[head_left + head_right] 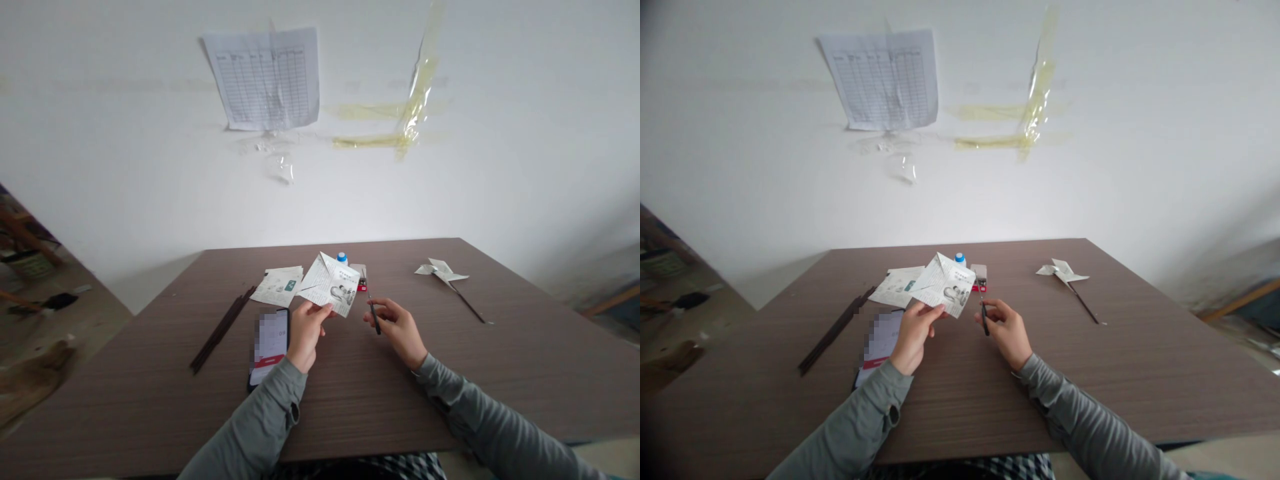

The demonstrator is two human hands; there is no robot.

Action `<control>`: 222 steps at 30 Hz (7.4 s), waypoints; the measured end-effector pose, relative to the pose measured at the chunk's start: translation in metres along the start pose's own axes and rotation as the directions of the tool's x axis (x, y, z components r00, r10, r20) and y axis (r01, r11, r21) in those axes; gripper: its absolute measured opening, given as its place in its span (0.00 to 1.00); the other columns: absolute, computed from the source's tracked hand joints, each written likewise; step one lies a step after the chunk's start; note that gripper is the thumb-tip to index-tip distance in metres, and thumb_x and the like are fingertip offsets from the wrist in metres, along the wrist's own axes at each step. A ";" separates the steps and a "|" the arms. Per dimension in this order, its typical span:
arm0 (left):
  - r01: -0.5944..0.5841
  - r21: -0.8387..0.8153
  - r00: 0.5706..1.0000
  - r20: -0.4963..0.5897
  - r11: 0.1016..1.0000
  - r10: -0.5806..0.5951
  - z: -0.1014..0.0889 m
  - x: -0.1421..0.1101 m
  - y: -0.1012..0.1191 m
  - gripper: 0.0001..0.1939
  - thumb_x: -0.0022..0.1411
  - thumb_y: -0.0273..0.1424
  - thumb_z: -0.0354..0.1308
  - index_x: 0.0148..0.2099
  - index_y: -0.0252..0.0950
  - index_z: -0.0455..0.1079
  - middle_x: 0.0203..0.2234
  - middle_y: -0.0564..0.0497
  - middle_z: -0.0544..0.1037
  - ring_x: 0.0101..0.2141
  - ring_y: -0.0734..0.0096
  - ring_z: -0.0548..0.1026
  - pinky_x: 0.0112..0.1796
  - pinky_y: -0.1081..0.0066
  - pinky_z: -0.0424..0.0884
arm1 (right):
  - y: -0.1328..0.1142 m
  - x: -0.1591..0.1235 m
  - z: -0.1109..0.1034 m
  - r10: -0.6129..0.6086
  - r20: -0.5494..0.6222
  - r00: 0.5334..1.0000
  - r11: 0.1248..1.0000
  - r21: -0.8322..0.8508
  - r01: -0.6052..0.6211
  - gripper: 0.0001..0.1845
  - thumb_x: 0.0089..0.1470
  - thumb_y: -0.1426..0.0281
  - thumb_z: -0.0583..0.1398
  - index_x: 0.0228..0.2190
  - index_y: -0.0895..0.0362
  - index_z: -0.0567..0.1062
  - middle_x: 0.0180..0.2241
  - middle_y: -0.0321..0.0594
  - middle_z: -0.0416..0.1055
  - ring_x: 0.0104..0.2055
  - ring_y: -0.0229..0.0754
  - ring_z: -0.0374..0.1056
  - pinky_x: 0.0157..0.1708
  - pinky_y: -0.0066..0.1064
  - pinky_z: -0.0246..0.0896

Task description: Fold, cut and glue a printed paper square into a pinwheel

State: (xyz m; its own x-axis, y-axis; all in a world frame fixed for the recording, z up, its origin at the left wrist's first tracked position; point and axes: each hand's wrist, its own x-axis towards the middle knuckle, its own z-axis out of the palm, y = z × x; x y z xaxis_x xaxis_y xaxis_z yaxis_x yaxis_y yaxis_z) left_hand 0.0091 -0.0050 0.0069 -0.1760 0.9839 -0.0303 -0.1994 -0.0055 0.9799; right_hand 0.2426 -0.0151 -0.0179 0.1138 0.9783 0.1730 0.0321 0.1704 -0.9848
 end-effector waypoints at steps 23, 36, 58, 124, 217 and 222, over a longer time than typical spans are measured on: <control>-0.052 -0.118 0.982 -0.187 0.992 0.029 -0.001 0.005 0.008 0.18 0.59 0.32 0.89 0.39 0.39 0.81 0.37 0.46 0.94 0.37 0.57 0.95 0.27 0.76 0.77 | -0.012 -0.010 0.001 0.196 0.444 0.874 0.980 -0.049 -0.195 0.36 0.47 0.38 0.87 0.42 0.53 0.89 0.30 0.41 0.86 0.30 0.47 0.76 0.38 0.43 0.75; -0.025 -0.122 0.976 -0.216 0.992 -0.002 0.002 0.003 0.014 0.14 0.65 0.24 0.84 0.38 0.40 0.80 0.36 0.47 0.94 0.36 0.60 0.95 0.27 0.77 0.76 | -0.004 -0.010 0.001 0.199 0.493 0.847 0.977 -0.033 -0.210 0.36 0.48 0.40 0.88 0.42 0.53 0.89 0.31 0.44 0.88 0.31 0.48 0.78 0.39 0.45 0.78; 0.001 -0.118 0.976 -0.215 0.993 -0.027 0.003 0.001 0.016 0.15 0.63 0.26 0.85 0.40 0.40 0.81 0.39 0.47 0.95 0.40 0.57 0.96 0.29 0.74 0.76 | -0.006 -0.010 0.004 0.218 0.496 0.840 0.974 -0.055 -0.221 0.40 0.44 0.37 0.87 0.42 0.53 0.86 0.31 0.43 0.87 0.31 0.49 0.76 0.42 0.46 0.76; -0.034 -0.072 0.978 -0.207 0.997 0.018 0.001 0.006 0.011 0.17 0.61 0.32 0.86 0.39 0.42 0.79 0.39 0.44 0.95 0.41 0.51 0.97 0.25 0.74 0.69 | -0.005 -0.010 0.001 0.190 0.508 0.840 0.979 -0.033 -0.202 0.37 0.48 0.39 0.88 0.43 0.53 0.88 0.31 0.40 0.89 0.30 0.45 0.77 0.39 0.42 0.76; -0.061 -0.092 0.995 -0.088 0.994 0.053 0.000 0.003 0.005 0.21 0.53 0.38 0.87 0.35 0.42 0.76 0.37 0.43 0.94 0.37 0.55 0.94 0.22 0.77 0.62 | -0.030 -0.017 0.011 0.208 0.422 0.882 0.978 -0.116 -0.176 0.44 0.38 0.30 0.87 0.42 0.47 0.88 0.32 0.49 0.88 0.36 0.64 0.83 0.47 0.59 0.85; -0.071 -0.100 0.996 -0.065 0.992 0.064 0.001 0.001 0.005 0.20 0.52 0.39 0.87 0.34 0.41 0.77 0.36 0.43 0.94 0.36 0.56 0.93 0.22 0.77 0.62 | -0.030 -0.017 0.012 0.205 0.413 0.887 0.979 -0.104 -0.178 0.45 0.38 0.30 0.87 0.43 0.48 0.88 0.32 0.50 0.89 0.36 0.62 0.83 0.48 0.58 0.86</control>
State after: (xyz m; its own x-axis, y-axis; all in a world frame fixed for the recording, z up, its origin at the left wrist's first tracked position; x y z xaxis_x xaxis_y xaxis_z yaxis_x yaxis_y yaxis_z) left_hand 0.0087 -0.0038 0.0119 -0.2508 0.9678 0.0202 -0.2818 -0.0930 0.9549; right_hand 0.2279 -0.0352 0.0083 -0.3023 0.9517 -0.0533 0.1141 -0.0194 -0.9933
